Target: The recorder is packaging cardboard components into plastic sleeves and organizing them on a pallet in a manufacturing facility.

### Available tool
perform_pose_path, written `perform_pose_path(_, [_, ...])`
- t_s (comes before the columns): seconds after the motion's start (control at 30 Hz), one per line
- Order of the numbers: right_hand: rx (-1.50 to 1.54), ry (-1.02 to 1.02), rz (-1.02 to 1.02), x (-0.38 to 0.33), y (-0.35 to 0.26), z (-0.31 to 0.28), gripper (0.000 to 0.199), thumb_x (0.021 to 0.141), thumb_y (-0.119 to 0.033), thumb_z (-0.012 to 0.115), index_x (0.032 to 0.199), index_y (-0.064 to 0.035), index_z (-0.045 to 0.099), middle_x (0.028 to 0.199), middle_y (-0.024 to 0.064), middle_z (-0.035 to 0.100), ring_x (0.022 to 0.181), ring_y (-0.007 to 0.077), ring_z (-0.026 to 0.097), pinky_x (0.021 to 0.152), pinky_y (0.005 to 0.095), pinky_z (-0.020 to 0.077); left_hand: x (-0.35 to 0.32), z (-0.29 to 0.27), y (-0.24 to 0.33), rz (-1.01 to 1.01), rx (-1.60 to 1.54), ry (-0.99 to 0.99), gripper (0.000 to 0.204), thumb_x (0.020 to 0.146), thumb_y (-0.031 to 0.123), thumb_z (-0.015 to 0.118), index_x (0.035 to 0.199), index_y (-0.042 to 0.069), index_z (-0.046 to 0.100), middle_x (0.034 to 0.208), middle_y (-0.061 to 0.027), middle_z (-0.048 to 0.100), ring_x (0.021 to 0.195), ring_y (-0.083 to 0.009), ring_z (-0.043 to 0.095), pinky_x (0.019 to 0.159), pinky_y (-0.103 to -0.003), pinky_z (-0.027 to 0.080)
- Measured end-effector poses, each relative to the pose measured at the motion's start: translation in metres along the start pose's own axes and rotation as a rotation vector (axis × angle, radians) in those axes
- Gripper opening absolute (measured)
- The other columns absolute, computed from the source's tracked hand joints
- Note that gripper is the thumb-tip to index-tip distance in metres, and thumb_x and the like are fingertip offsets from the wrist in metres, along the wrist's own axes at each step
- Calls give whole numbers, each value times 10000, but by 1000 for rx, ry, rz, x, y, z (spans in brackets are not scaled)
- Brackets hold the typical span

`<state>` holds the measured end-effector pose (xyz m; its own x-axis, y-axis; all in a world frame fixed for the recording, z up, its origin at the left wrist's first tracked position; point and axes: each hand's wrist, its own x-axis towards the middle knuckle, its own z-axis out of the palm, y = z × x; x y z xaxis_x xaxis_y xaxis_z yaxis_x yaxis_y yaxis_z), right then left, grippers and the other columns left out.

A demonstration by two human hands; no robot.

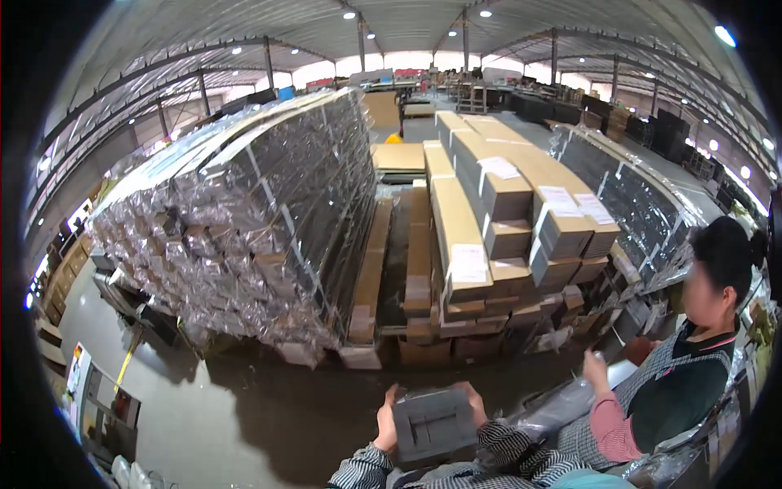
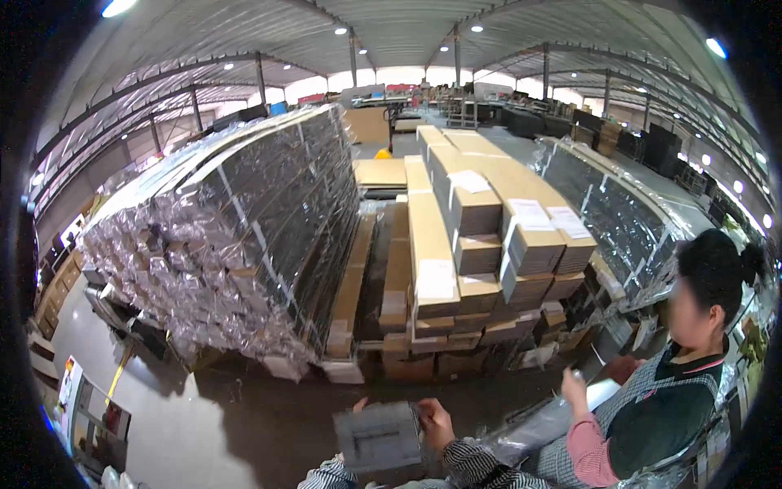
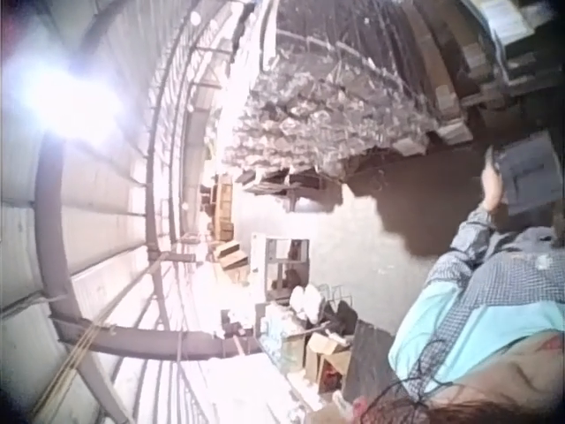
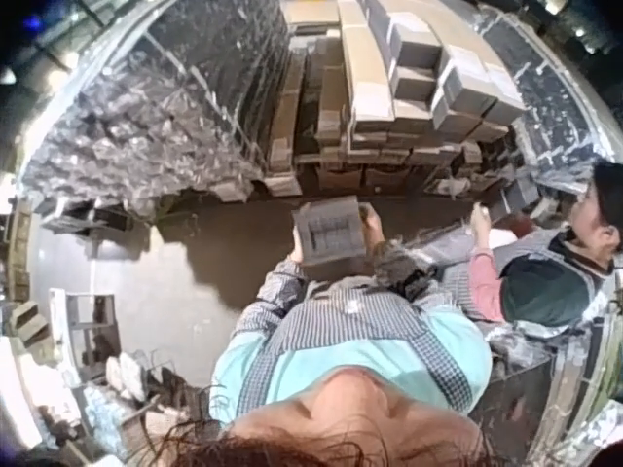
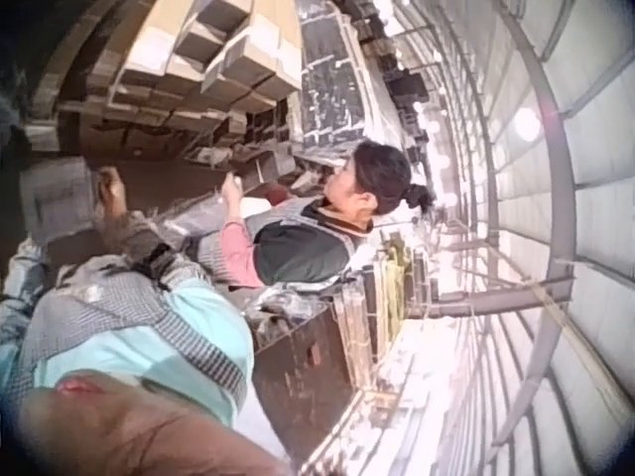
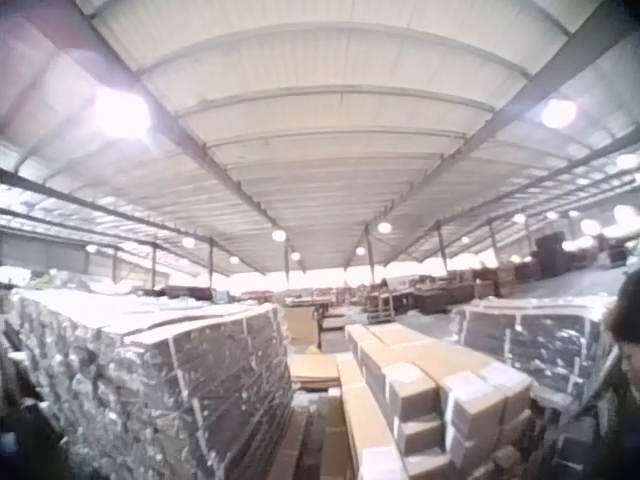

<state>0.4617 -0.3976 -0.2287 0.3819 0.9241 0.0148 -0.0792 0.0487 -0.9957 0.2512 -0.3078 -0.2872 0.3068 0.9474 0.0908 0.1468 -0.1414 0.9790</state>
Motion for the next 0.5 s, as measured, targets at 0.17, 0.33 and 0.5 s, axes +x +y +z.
perform_pose_path(0.17, [-141, 83, -350, 3, -74, 36, 90, 916, 73, 521, 946, -11, 521, 750, 34, 501, 654, 92, 498, 581, 239, 405, 2, -30, 135, 223, -170, 136, 718, 772, -133, 469, 1426, 163, 449, 810, -184, 638, 607, -329, 595, 612, -368, 480])
perform_pose_path(0.33, [-317, 78, -342, 24, 21, 58, 63, 924, 40, 525, 938, -21, 519, 710, 103, 558, 596, 183, 544, 560, 302, 428, 9, -47, 64, 159, 344, 103, 680, 785, -59, 531, 1420, 167, 442, 686, -228, 581, 611, -389, 590, 603, -449, 472])
perform_pose_path(0.5, [-459, 162, -283, 40, -36, 90, 51, 889, 18, 557, 907, -22, 531, 670, 98, 566, 565, 185, 575, 534, 313, 441, 34, -74, 97, 279, 422, 31, 408, 793, -73, 490, 1127, 90, 660, 714, -155, 625, 596, -303, 610, 601, -346, 482])
